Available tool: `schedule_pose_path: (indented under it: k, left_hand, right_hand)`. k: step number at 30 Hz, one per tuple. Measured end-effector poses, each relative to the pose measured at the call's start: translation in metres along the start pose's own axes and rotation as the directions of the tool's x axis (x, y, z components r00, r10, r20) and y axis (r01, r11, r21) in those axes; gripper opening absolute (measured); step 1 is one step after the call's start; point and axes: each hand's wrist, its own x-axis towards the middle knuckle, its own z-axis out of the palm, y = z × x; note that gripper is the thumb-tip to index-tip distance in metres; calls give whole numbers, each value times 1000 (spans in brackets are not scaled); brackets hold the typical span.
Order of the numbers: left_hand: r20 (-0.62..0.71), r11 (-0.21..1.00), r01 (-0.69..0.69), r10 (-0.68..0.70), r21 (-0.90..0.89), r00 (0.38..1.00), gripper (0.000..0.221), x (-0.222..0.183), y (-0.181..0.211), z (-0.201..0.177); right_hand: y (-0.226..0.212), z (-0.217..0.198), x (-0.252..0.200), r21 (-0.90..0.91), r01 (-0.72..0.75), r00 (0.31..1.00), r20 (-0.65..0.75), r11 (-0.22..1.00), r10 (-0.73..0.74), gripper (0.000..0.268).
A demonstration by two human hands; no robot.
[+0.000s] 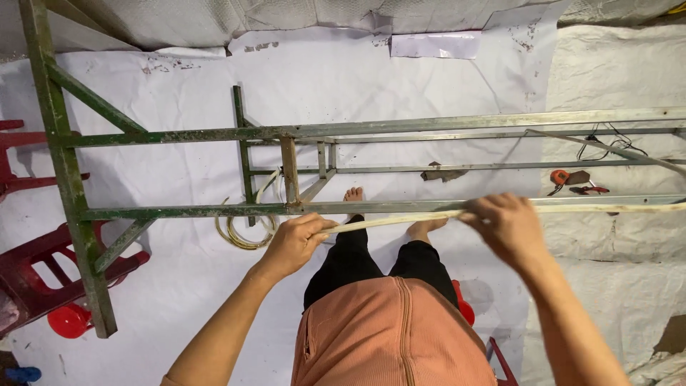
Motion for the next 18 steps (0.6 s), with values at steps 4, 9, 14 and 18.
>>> schedule_pose_path:
  k: [4, 9, 14, 18]
  left_hand:
    - [31, 999, 18, -17, -47, 999, 20, -5, -2, 5]
    - [34, 980, 188, -186, -63, 982, 21, -27, -24, -7]
    - [177, 940, 129, -192, 316, 965, 46, -35, -18, 4]
    - [138, 896, 119, -195, 427, 971, 44, -20, -10, -16]
  right_hand:
    - [-72, 11, 19, 133, 235, 972, -58, 963, -229, 12]
    - [-90, -17, 15, 146, 275, 961, -24, 950, -274, 15]
    - [-84, 2, -6, 93, 313, 923, 204, 945, -326, 23]
    - [-83, -4, 0, -8, 322, 943, 93, 947, -320, 20]
